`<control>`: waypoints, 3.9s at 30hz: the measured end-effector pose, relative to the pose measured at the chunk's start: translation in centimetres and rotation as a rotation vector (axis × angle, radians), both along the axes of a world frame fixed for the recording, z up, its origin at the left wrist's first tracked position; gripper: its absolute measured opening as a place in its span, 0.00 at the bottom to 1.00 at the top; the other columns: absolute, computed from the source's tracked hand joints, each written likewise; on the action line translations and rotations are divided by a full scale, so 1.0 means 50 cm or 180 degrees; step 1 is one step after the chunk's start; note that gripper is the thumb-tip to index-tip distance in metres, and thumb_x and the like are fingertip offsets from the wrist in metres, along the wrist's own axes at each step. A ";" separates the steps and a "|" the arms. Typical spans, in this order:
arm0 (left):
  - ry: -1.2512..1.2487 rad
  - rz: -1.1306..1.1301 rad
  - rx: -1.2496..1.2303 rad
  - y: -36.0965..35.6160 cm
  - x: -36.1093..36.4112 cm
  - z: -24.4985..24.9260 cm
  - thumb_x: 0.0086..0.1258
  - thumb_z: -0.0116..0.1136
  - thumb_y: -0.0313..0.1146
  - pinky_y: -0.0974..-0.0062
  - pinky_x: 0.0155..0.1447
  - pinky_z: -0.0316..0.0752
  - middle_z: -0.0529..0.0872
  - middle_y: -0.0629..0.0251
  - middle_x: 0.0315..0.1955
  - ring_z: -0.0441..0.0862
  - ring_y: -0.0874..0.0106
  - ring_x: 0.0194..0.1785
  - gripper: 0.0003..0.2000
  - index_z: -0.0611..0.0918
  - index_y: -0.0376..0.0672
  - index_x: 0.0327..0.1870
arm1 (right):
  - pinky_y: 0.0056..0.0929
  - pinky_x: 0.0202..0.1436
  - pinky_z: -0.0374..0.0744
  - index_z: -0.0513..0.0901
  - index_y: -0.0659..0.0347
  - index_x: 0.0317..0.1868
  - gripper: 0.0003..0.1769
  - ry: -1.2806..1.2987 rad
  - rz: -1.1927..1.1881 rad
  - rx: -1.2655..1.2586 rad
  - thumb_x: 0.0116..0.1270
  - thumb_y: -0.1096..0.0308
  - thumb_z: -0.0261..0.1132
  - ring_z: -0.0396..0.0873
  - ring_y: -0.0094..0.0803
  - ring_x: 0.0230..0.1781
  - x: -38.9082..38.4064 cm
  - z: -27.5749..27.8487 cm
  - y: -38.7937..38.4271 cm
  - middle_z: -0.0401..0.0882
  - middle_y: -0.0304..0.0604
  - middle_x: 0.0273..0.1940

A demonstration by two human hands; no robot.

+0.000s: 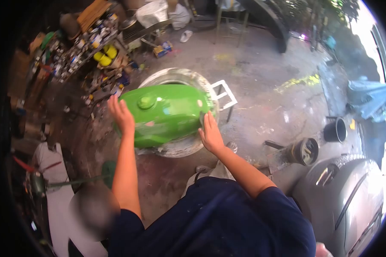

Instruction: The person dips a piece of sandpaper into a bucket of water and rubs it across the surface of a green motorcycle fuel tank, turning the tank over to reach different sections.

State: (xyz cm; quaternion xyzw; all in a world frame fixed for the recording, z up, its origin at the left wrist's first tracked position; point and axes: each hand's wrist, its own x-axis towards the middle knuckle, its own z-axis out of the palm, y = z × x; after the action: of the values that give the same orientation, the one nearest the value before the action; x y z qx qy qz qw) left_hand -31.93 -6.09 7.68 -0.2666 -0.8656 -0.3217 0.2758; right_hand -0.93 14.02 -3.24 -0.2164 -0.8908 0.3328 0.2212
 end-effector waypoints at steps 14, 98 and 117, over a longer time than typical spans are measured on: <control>-0.6344 -0.2782 0.0148 0.385 0.665 -0.112 0.79 0.59 0.44 0.60 0.73 0.69 0.79 0.60 0.64 0.76 0.66 0.67 0.27 0.72 0.38 0.71 | 0.35 0.41 0.92 0.79 0.68 0.52 0.12 0.0921 -0.0481 -0.5522 0.69 0.76 0.65 0.86 0.32 0.40 0.373 0.131 0.246 0.84 0.45 0.44; -0.0912 0.2030 0.2213 0.299 0.342 -0.131 0.86 0.36 0.47 0.52 0.86 0.35 0.40 0.45 0.84 0.36 0.48 0.86 0.35 0.45 0.35 0.84 | 0.41 0.76 0.67 0.78 0.63 0.67 0.26 -0.0450 0.3802 0.0007 0.80 0.52 0.56 0.69 0.53 0.74 -0.807 0.202 -0.105 0.73 0.57 0.72; -0.0582 0.2267 0.2123 0.161 0.235 -0.122 0.85 0.40 0.41 0.51 0.86 0.39 0.42 0.42 0.83 0.40 0.46 0.86 0.33 0.47 0.33 0.83 | 0.40 0.69 0.72 0.78 0.62 0.66 0.26 -0.0397 0.3928 0.0095 0.82 0.51 0.53 0.78 0.52 0.65 -0.852 0.164 -0.098 0.82 0.59 0.61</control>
State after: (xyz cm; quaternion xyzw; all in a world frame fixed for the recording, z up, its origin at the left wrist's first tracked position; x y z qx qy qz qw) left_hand -20.18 1.96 1.60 0.1778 -0.7735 -0.4890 0.3618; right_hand -43.53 9.10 4.99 0.3226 -0.8675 0.3736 -0.0615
